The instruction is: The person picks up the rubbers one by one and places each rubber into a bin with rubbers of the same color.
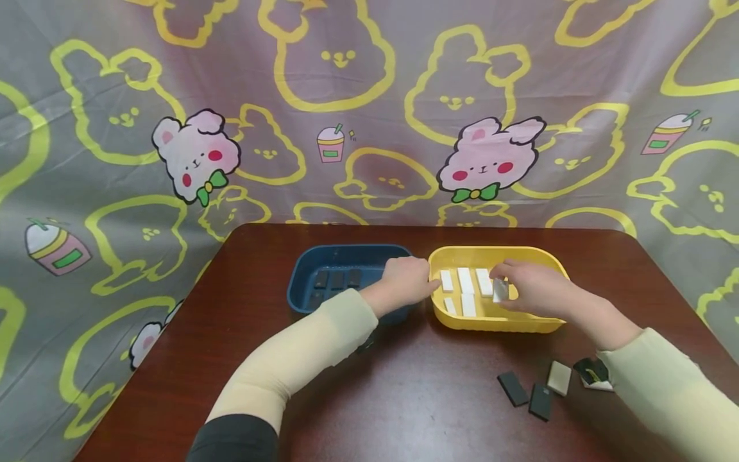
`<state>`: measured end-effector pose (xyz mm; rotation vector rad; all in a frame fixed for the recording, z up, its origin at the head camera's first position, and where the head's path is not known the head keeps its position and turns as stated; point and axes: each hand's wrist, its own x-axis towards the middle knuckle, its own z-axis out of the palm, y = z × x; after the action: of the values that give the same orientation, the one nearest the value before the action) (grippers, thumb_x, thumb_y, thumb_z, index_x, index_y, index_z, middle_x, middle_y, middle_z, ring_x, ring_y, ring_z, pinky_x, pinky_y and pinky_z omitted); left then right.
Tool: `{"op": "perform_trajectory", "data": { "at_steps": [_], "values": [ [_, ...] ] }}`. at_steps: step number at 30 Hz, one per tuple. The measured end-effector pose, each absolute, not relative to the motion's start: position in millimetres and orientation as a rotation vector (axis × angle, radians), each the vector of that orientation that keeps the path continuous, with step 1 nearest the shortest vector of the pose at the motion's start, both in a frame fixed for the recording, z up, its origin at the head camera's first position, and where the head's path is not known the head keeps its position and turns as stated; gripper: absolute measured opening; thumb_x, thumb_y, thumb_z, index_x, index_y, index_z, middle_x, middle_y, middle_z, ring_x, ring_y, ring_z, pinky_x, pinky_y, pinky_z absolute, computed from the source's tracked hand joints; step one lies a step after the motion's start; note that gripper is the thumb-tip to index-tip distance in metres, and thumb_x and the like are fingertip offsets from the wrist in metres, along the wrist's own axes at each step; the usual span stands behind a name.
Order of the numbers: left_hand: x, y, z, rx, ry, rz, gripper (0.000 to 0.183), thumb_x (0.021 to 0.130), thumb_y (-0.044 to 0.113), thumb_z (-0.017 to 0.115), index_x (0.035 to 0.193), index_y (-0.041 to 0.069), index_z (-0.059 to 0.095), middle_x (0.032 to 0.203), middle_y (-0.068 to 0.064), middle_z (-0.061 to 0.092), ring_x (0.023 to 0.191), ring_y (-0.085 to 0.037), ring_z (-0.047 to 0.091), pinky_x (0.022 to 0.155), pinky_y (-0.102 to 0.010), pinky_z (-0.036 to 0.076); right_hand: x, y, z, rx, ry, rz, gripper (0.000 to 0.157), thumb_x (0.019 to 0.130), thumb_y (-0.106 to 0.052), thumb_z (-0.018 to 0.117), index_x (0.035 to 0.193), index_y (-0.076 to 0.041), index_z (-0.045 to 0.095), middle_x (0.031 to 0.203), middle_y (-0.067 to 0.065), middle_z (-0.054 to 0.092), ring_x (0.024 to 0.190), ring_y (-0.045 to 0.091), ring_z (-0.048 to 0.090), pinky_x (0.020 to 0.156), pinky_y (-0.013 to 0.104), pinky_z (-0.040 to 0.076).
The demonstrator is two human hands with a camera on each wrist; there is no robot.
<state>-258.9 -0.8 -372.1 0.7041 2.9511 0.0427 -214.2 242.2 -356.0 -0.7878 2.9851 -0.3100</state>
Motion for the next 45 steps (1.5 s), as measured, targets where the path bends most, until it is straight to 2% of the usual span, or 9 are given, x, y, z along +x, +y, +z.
{"op": "perform_trajectory", "data": {
  "at_steps": [9, 16, 21, 34, 40, 45],
  "values": [
    [-263.6, 11.4, -378.8, 0.664, 2.945, 0.045, 0.033, 0.094, 0.04, 0.058, 0.07, 0.019, 0.062, 0.065, 0.002, 0.056, 0.059, -0.014, 0.054, 0.054, -0.029, 0.042, -222.5, 244.9, -375.8, -0.864, 2.889, -0.367, 0.04, 0.073, -0.013, 0.085, 0.107, -0.003, 0.067, 0.098, 0.004, 0.064, 0.084, 0.021, 0.058, 0.082, 0.045, 0.051],
    [-263.6, 13.5, -379.2, 0.63, 2.953, 0.042, 0.032, 0.093, 0.041, 0.06, 0.072, 0.018, 0.063, 0.066, 0.002, 0.056, 0.06, -0.013, 0.054, 0.053, -0.029, 0.042, -231.4, 241.4, -380.6, -0.864, 2.762, -0.411, 0.026, 0.08, -0.001, 0.074, 0.105, -0.005, 0.068, 0.098, 0.003, 0.065, 0.085, 0.023, 0.059, 0.081, 0.045, 0.05],
    [-263.6, 12.8, -378.3, 0.64, 2.951, 0.04, 0.033, 0.094, 0.039, 0.059, 0.068, 0.018, 0.062, 0.065, 0.002, 0.056, 0.058, -0.013, 0.054, 0.052, -0.029, 0.041, -237.5, 240.1, -385.7, -0.912, 2.747, -0.376, 0.022, 0.08, 0.002, 0.071, 0.1, -0.007, 0.068, 0.092, 0.002, 0.064, 0.081, 0.02, 0.058, 0.078, 0.043, 0.049],
    [-263.3, 12.7, -375.7, 0.642, 2.943, 0.008, 0.036, 0.095, 0.039, 0.057, 0.066, 0.018, 0.062, 0.066, 0.002, 0.056, 0.059, -0.014, 0.054, 0.053, -0.03, 0.042, -243.5, 238.6, -393.5, -0.938, 2.757, -0.3, 0.024, 0.08, 0.006, 0.067, 0.099, -0.008, 0.068, 0.091, 0.0, 0.062, 0.081, 0.019, 0.055, 0.081, 0.045, 0.048],
    [-261.0, 12.7, -372.9, 0.649, 2.932, 0.006, 0.036, 0.095, 0.038, 0.057, 0.067, 0.017, 0.062, 0.066, 0.002, 0.056, 0.061, -0.014, 0.054, 0.053, -0.03, 0.042, -243.2, 235.7, -391.7, -0.949, 2.765, -0.278, 0.023, 0.08, 0.008, 0.063, 0.092, -0.012, 0.066, 0.084, -0.001, 0.055, 0.075, 0.016, 0.05, 0.074, 0.04, 0.047],
    [-259.3, 13.2, -373.2, 0.658, 2.93, -0.007, 0.036, 0.095, 0.039, 0.056, 0.067, 0.017, 0.062, 0.067, 0.002, 0.057, 0.061, -0.014, 0.054, 0.054, -0.03, 0.042, -242.3, 235.4, -393.4, -0.989, 2.772, -0.274, 0.022, 0.078, 0.007, 0.065, 0.085, -0.014, 0.062, 0.078, -0.001, 0.049, 0.07, 0.015, 0.046, 0.066, 0.033, 0.041]
  ]
}}
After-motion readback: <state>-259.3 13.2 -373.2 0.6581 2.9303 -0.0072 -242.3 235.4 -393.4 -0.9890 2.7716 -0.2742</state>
